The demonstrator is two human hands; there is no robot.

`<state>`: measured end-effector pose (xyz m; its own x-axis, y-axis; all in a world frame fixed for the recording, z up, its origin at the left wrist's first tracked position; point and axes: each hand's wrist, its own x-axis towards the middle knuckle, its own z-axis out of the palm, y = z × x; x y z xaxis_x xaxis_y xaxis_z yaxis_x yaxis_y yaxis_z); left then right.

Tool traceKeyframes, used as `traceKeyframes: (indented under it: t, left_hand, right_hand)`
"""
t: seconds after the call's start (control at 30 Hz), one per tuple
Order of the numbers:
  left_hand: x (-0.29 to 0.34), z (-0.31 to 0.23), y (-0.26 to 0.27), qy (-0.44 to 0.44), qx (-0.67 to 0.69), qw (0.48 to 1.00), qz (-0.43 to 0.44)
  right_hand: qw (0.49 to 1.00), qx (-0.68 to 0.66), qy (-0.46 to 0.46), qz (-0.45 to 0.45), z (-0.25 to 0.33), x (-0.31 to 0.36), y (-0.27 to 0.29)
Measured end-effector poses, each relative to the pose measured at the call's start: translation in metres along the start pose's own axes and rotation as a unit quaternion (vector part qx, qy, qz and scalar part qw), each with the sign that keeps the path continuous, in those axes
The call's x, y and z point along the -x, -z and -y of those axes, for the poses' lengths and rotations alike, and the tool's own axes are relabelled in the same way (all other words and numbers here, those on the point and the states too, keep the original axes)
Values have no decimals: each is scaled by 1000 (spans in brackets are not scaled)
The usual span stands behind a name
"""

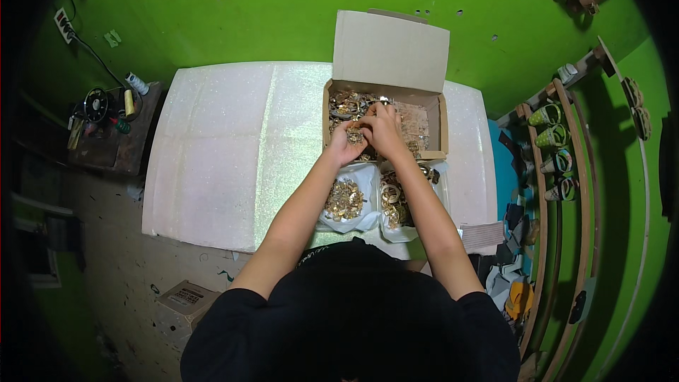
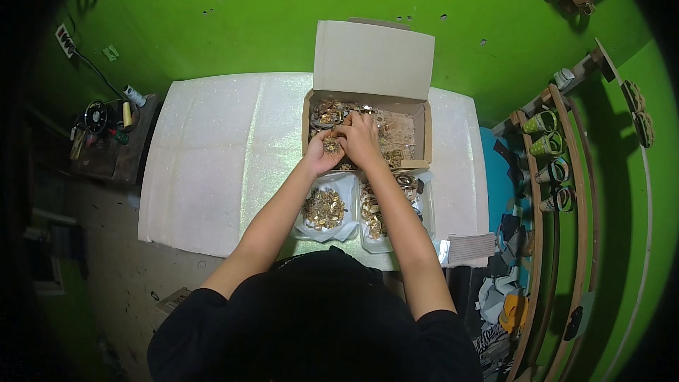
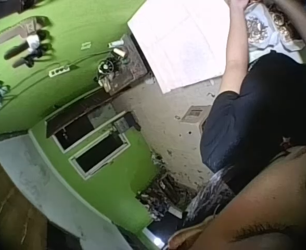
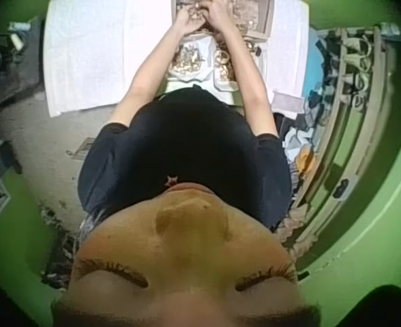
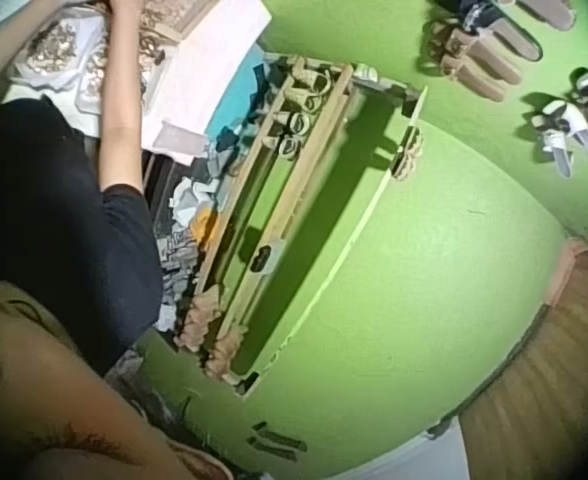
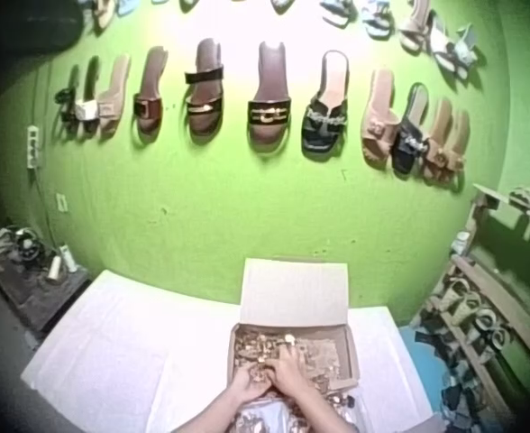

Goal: Sort small decorative or functional metallic shoe components into separate bins.

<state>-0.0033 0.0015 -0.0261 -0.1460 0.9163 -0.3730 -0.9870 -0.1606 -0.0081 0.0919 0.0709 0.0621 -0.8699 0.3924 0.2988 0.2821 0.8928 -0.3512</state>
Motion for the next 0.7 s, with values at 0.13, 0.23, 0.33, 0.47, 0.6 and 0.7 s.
traceKeyframes:
  t: [0.13,0.23,0.33,0.47,0.6,0.7]
  left_hand:
    - [-2,0,2,-17,-14,1000,21]
    - [2,2,-4,-23,-5,1000,11]
    - [5,3,-10,-18,-9,1000,-4]
    - [5,6,-16,-10,-24,999,-28]
    - [3,-1,-1,-20,-49,998,32]
    - [7,5,-12,-5,-73,997,33]
  right_hand:
    - [1000,-2,11,-17,-6,-1,-2]
    - [999,-25,4,-31,-9,0,-3]
    - [997,-68,-27,-39,-10,3,-3]
    - [990,-103,-41,-92,-15,7,-3]
    - [930,-330,-161,32,0,13,10]
    - [940,-331,-73,26,-3,25,11]
